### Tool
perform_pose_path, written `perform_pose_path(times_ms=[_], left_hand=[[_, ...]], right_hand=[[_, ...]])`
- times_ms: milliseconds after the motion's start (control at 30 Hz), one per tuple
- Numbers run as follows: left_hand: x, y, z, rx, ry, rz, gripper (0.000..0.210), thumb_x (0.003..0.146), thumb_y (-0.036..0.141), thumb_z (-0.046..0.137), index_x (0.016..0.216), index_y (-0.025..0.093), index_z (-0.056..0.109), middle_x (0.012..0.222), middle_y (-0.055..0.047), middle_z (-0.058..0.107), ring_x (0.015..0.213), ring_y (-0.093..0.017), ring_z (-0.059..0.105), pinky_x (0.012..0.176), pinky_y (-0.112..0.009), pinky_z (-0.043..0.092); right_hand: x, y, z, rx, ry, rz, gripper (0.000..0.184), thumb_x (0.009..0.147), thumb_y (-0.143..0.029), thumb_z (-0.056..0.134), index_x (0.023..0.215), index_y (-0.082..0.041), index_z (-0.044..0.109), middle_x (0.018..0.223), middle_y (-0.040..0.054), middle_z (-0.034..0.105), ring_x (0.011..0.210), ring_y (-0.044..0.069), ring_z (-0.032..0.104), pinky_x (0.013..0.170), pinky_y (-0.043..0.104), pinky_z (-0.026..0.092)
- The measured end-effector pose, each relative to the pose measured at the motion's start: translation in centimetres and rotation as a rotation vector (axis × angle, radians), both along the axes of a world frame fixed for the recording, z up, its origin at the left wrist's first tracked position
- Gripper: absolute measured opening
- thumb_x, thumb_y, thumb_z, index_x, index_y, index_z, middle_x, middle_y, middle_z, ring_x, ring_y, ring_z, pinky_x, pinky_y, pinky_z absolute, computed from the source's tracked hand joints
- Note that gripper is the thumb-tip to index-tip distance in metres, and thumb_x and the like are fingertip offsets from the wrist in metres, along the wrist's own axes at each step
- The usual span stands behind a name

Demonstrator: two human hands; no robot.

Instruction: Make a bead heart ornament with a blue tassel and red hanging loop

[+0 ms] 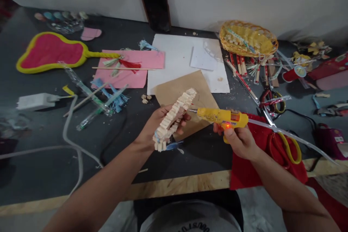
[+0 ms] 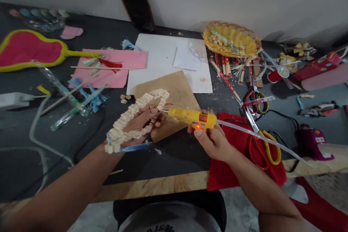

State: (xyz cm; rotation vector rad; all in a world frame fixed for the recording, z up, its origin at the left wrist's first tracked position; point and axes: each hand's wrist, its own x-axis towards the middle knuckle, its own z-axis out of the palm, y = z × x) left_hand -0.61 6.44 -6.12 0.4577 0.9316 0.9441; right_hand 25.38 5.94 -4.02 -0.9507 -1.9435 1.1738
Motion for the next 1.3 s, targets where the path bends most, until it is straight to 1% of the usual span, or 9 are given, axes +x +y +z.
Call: perform_pose_path(times_ms=[100, 200, 267, 433, 600, 833, 1000, 1167, 1300], left_hand=[[0.7, 0.0, 1.0, -0.038, 0.031, 0.018, 0.016, 0.081, 0.027, 0.075, 0.086, 0.013, 0.069, 0.073, -0.004, 0.068, 0.056, -0.010, 0.060, 0.039, -0.016, 0.048], [1.4, 0.1, 2.4, -0.071, 0.093, 0.053, 0.017, 0.080, 0.026, 0.076, 0.077, 0.013, 0.066, 0.070, -0.004, 0.066, 0.054, -0.010, 0.058, 0.038, -0.015, 0.046], [1.5, 0.1, 2.8, -0.088, 0.115, 0.072, 0.017, 0.080, 0.026, 0.076, 0.076, 0.013, 0.065, 0.071, -0.004, 0.066, 0.054, -0.009, 0.058, 0.038, -0.015, 0.046], [1.2, -0.1, 2.1, -0.071, 0.104, 0.048, 0.017, 0.083, 0.028, 0.074, 0.080, 0.013, 0.067, 0.073, -0.004, 0.067, 0.054, -0.009, 0.059, 0.040, -0.014, 0.046], [1.0, -0.3, 1.3, -0.019, 0.055, 0.045, 0.020, 0.080, 0.031, 0.077, 0.082, 0.014, 0.067, 0.075, -0.004, 0.068, 0.058, -0.010, 0.060, 0.041, -0.015, 0.048], [0.6, -0.4, 0.5, -0.033, -0.063, 0.018, 0.017, 0.082, 0.025, 0.076, 0.091, 0.012, 0.070, 0.079, -0.005, 0.069, 0.061, -0.011, 0.064, 0.044, -0.016, 0.053], [0.6, -0.3, 0.7, -0.059, -0.069, 0.026, 0.014, 0.081, 0.021, 0.074, 0.090, 0.011, 0.070, 0.079, -0.007, 0.070, 0.060, -0.011, 0.065, 0.045, -0.016, 0.052], [0.6, -0.3, 1.0, -0.071, -0.076, 0.038, 0.013, 0.081, 0.018, 0.074, 0.092, 0.012, 0.071, 0.077, -0.006, 0.070, 0.059, -0.011, 0.064, 0.044, -0.016, 0.052], [0.9, -0.3, 1.8, -0.089, -0.040, 0.053, 0.011, 0.082, 0.020, 0.074, 0.087, 0.012, 0.070, 0.077, -0.006, 0.070, 0.058, -0.011, 0.063, 0.044, -0.016, 0.052]], right_hand=[[-0.2, -0.1, 0.1, 0.119, -0.087, -0.002, 0.032, 0.103, -0.038, 0.040, 0.091, -0.020, 0.064, 0.087, 0.0066, 0.068, 0.081, 0.019, 0.059, 0.074, 0.036, 0.049], [-0.4, -0.1, 0.1, 0.151, -0.126, -0.037, 0.034, 0.103, -0.041, 0.040, 0.087, -0.021, 0.063, 0.081, 0.0064, 0.065, 0.085, 0.022, 0.060, 0.079, 0.039, 0.050], [-0.5, -0.1, 0.1, 0.168, -0.131, -0.048, 0.035, 0.103, -0.042, 0.039, 0.085, -0.021, 0.061, 0.078, 0.0058, 0.064, 0.083, 0.022, 0.059, 0.079, 0.040, 0.050], [-0.8, 0.0, 0.4, 0.264, -0.185, -0.060, 0.035, 0.103, -0.040, 0.038, 0.081, -0.022, 0.059, 0.076, 0.0053, 0.065, 0.075, 0.020, 0.057, 0.075, 0.039, 0.048], [-0.8, 0.0, 0.3, 0.319, -0.207, -0.083, 0.038, 0.103, -0.041, 0.038, 0.080, -0.022, 0.061, 0.073, 0.0052, 0.064, 0.077, 0.022, 0.058, 0.082, 0.042, 0.048], [-0.5, -0.3, -0.5, 0.299, -0.196, -0.090, 0.029, 0.100, -0.037, 0.045, 0.087, -0.021, 0.066, 0.085, 0.0075, 0.070, 0.078, 0.022, 0.062, 0.079, 0.041, 0.053], [-0.5, -0.3, -0.5, 0.309, -0.226, -0.124, 0.031, 0.100, -0.040, 0.046, 0.087, -0.021, 0.067, 0.081, 0.0076, 0.068, 0.077, 0.022, 0.062, 0.081, 0.043, 0.055], [-0.5, -0.2, -0.5, 0.300, -0.237, -0.107, 0.033, 0.100, -0.042, 0.044, 0.086, -0.021, 0.066, 0.076, 0.0065, 0.067, 0.069, 0.020, 0.060, 0.065, 0.036, 0.052], [-0.6, -0.1, -0.4, 0.323, -0.239, -0.099, 0.030, 0.100, -0.039, 0.045, 0.084, -0.021, 0.064, 0.073, 0.0057, 0.065, 0.070, 0.020, 0.060, 0.063, 0.035, 0.049]])
